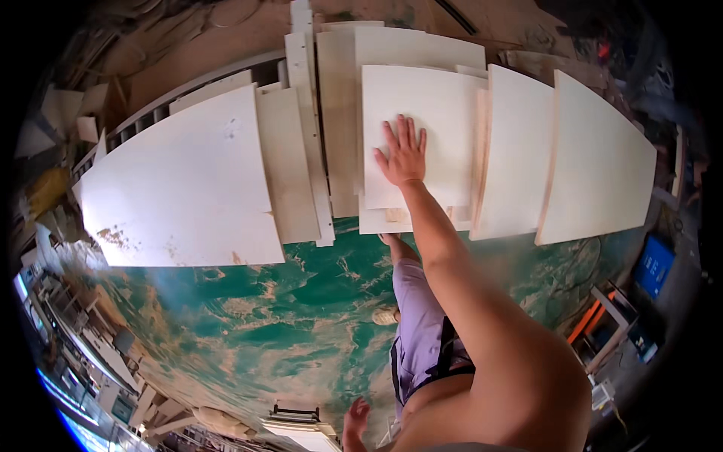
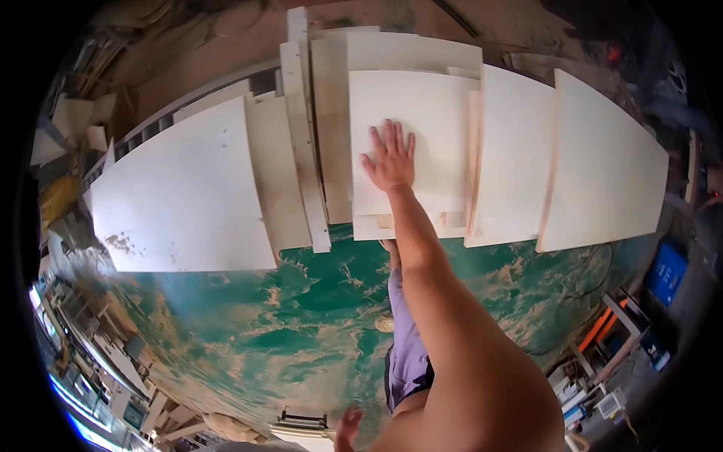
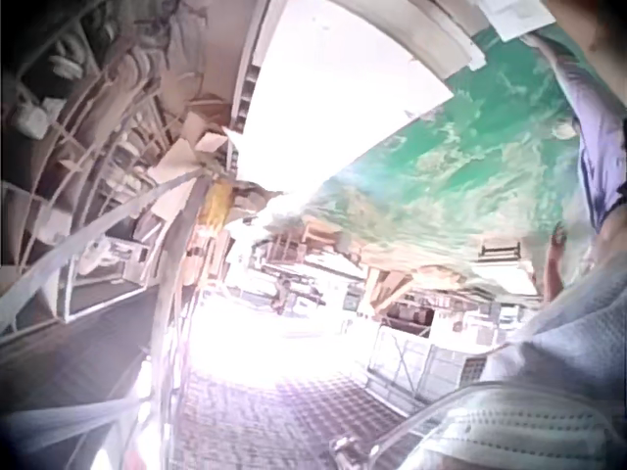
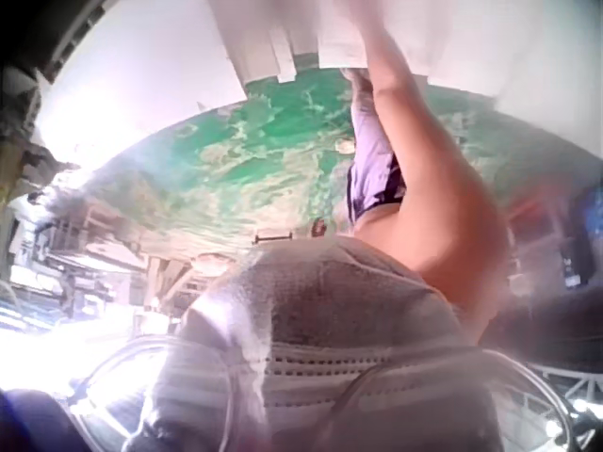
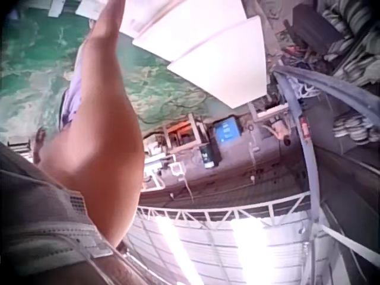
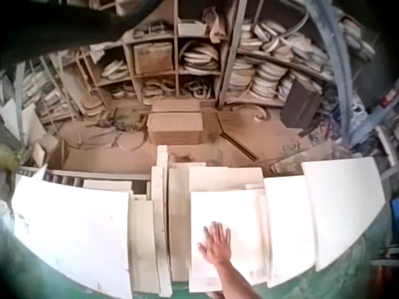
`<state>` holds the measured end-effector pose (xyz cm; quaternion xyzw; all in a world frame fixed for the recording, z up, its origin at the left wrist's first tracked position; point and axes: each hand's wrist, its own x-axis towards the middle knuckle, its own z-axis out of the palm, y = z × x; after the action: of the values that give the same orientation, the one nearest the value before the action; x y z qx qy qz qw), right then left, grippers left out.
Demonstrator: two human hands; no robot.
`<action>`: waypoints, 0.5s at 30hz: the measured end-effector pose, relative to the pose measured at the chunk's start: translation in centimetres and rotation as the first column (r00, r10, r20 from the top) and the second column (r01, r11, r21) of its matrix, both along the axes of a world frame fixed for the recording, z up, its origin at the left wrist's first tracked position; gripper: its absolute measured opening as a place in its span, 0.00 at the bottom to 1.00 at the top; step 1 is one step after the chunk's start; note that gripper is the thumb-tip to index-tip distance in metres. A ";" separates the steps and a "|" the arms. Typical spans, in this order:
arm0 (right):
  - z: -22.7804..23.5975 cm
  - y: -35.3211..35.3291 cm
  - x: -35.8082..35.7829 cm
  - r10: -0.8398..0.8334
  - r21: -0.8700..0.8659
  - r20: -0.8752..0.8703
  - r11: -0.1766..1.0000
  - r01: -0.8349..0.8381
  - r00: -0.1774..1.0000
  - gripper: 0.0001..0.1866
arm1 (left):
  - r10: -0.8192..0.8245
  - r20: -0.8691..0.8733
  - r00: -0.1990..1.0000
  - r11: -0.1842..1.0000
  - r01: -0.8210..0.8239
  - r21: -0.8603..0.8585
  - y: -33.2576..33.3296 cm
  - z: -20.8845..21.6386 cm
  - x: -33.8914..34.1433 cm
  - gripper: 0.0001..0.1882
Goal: The person attaches barcode labels onto wooden boards on a cutting machine table, then lifts and transports the wooden panels and wood strips to stack them on the floor.
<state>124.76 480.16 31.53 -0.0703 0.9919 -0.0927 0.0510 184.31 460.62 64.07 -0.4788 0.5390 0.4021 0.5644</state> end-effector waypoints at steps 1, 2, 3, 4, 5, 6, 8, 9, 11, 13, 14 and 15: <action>-0.1 -0.5 0.2 0.011 -0.019 0.001 1.000 -0.011 1.000 0.37 | 0.011 0.001 1.000 1.000 -0.011 -0.019 -0.5 -0.6 0.2 0.20; 0.1 -0.9 0.1 0.012 -0.013 0.003 1.000 -0.012 1.000 0.37 | 0.100 -0.144 0.984 0.985 -0.118 -0.124 -1.3 -1.5 0.7 0.21; 0.4 -1.2 0.3 0.015 0.000 0.006 1.000 -0.015 1.000 0.37 | 0.170 -0.295 0.940 0.950 -0.236 -0.204 -1.7 -2.0 1.0 0.21; 0.5 -0.2 0.0 0.012 0.003 -0.029 1.000 -0.011 1.000 0.37 | 0.299 -0.435 0.849 0.876 -0.425 -0.228 -1.5 -2.2 -2.0 0.21; 0.6 0.2 -0.4 0.004 0.021 -0.038 1.000 -0.003 0.999 0.37 | 0.401 -0.565 0.721 0.769 -0.600 -0.220 -1.4 -1.7 -5.4 0.21; 0.7 0.4 -0.5 0.006 0.008 -0.072 1.000 -0.006 0.997 0.36 | 0.403 -0.562 0.723 0.781 -0.592 -0.201 -1.8 -1.1 -6.4 0.21; 0.4 -1.0 0.3 -0.003 -0.041 -0.120 0.999 -0.002 0.993 0.36 | 0.282 -0.607 0.743 0.840 -0.497 -0.218 -2.7 0.5 -6.0 0.21; 0.9 -1.6 2.0 -0.028 -0.026 -0.098 0.999 0.026 0.995 0.36 | 0.286 -0.608 0.741 0.848 -0.491 -0.200 -2.9 0.8 -3.8 0.21; 1.7 -2.2 7.8 -0.031 0.036 0.095 0.999 0.028 0.995 0.40 | 0.332 -0.620 0.711 0.804 -0.557 -0.208 -2.5 -0.2 0.7 0.21; 3.2 -3.6 14.6 0.026 0.072 0.293 0.996 -0.049 0.956 0.48 | 0.375 -0.600 0.707 0.752 -0.611 -0.250 -1.3 0.2 4.5 0.21; 4.5 -5.0 17.4 0.081 0.047 0.343 0.994 -0.103 0.936 0.48 | 0.326 -0.549 0.770 0.790 -0.541 -0.289 -0.9 0.7 7.7 0.21; 5.5 -5.5 18.4 0.098 0.040 0.320 0.992 -0.117 0.942 0.48 | 0.268 -0.508 0.819 0.831 -0.463 -0.309 -0.5 0.8 11.1 0.20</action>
<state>143.15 474.62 37.07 -0.1069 0.9677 -0.0707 0.2170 195.37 460.10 64.86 -0.5802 0.6215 0.4782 0.2199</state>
